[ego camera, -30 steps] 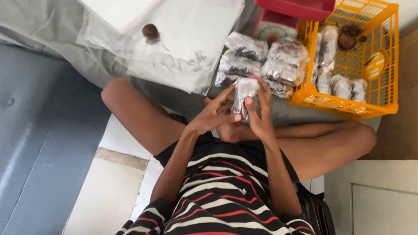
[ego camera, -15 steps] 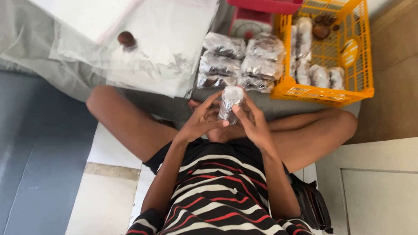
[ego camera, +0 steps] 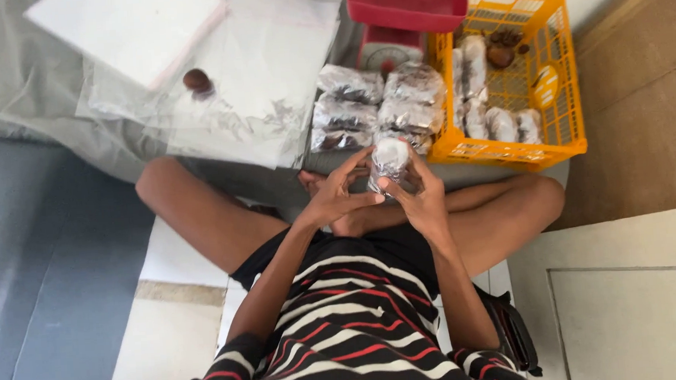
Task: The person picks up individual dried fruits by hand, places them into plastic bags, and arranges the filled bags into an orange crate.
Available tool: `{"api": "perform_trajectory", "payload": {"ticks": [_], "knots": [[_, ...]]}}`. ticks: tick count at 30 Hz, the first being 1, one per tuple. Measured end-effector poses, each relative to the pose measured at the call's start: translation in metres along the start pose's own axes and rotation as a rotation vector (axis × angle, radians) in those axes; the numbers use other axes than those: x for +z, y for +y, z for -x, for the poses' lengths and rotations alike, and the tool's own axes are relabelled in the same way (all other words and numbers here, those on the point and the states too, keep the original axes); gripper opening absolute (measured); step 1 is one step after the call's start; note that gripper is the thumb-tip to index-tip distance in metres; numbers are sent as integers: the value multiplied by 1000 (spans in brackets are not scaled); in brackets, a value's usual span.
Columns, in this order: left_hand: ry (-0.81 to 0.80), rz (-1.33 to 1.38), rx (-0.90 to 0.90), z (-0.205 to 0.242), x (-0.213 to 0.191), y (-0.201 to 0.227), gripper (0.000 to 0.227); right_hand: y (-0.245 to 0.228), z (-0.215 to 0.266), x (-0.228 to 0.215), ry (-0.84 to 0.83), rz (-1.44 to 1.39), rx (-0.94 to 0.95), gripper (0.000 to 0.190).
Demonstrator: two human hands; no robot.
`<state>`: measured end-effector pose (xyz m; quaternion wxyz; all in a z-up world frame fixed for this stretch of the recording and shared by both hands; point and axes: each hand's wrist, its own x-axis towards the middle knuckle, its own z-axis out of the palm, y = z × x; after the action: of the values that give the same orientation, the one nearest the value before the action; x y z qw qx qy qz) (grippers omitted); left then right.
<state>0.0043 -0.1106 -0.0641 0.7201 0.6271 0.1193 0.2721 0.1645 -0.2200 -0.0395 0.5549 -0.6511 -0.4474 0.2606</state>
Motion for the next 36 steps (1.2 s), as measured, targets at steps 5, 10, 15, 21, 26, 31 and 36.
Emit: {"api": "perform_trajectory", "payload": {"ticks": [5,10,15,21,26,31,36], "knots": [[-84,-91,105,-29,21,24,82,10,-8,-33,162,-42,-99,57],[-147,-118,168,-39,34,43,76,-61,-8,-74,292,118,-68,36],[-191,-209,139,-41,-3,27,73,-32,-63,-156,296,-67,-265,57],[-112,-349,-19,-33,-64,26,64,-11,-137,-215,283,-55,-206,62],[65,-336,38,-26,-83,33,49,41,-207,-239,361,268,111,40],[54,-367,10,-24,-76,42,44,163,-266,-268,228,549,111,30],[13,-352,10,-26,-71,37,40,151,-266,-232,134,558,374,25]]}}
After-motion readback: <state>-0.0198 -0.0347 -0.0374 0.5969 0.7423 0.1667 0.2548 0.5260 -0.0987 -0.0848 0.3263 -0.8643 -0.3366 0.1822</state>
